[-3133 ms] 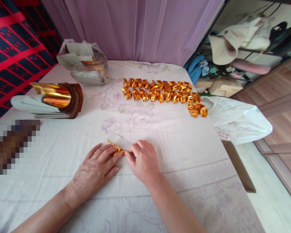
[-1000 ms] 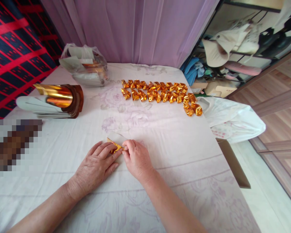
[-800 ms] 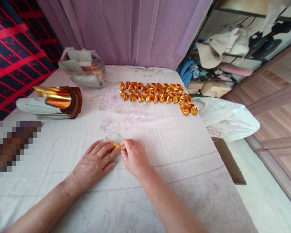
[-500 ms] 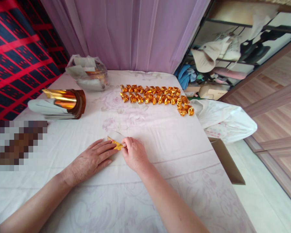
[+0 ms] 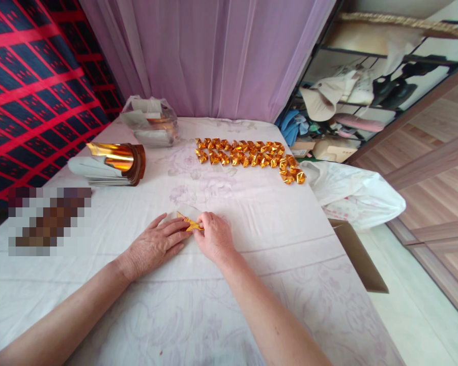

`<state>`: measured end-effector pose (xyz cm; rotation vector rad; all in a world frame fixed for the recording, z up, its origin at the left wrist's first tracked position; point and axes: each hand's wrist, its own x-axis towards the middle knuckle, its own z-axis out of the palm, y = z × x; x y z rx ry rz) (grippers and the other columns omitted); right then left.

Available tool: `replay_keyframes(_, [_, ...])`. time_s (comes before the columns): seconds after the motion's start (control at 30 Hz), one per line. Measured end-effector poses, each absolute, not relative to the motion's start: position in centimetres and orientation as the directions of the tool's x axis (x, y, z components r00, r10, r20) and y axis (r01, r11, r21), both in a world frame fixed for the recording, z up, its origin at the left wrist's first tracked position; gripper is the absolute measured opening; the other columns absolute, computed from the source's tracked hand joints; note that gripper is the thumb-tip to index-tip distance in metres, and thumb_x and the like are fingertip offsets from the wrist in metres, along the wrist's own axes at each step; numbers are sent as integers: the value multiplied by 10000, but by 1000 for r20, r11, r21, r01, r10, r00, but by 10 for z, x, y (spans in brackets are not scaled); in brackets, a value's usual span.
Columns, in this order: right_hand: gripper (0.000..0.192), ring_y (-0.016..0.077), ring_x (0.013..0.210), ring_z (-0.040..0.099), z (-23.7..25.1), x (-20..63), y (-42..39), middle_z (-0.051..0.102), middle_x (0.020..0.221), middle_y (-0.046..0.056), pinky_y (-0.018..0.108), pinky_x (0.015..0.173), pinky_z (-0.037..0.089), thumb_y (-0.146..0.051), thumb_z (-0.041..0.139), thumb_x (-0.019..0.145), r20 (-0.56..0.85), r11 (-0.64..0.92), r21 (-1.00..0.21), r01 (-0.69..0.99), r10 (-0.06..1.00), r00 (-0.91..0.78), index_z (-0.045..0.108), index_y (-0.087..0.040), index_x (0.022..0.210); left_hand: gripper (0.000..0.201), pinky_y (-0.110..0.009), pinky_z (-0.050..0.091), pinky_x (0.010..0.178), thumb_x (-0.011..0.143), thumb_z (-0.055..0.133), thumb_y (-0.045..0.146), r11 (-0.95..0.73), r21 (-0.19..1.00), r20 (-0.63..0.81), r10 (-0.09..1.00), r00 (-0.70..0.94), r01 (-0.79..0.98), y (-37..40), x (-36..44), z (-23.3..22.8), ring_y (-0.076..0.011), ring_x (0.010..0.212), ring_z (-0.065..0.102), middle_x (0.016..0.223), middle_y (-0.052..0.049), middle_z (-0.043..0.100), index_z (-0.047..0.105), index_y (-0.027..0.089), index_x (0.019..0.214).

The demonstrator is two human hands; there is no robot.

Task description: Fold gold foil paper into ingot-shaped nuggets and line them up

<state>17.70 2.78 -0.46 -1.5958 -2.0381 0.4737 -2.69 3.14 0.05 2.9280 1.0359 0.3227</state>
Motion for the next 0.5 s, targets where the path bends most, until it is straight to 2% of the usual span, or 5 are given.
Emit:
replay_keyframes(0.23, [161, 132, 690, 571, -5, 183, 33, 644, 785, -16, 246, 659, 403, -95, 637, 762, 120, 211, -663, 718, 977, -176, 547, -211, 829, 301, -522, 218, 1153, 997, 438, 344, -762, 115, 178, 647, 742, 637, 32, -27, 0, -210, 1266, 530, 1330, -42, 619, 605, 284, 1240])
replay_keyframes(0.5, [168, 109, 615, 533, -1, 191, 39, 613, 734, -41, 217, 618, 398, -52, 567, 754, 70, 197, -689, 697, 976, -207, 558, -212, 804, 287, -529, 226, 1147, 989, 446, 323, -751, 150, 166, 660, 733, 643, 32, -27, -2, -210, 1268, 530, 1356, -44, 603, 606, 267, 1221])
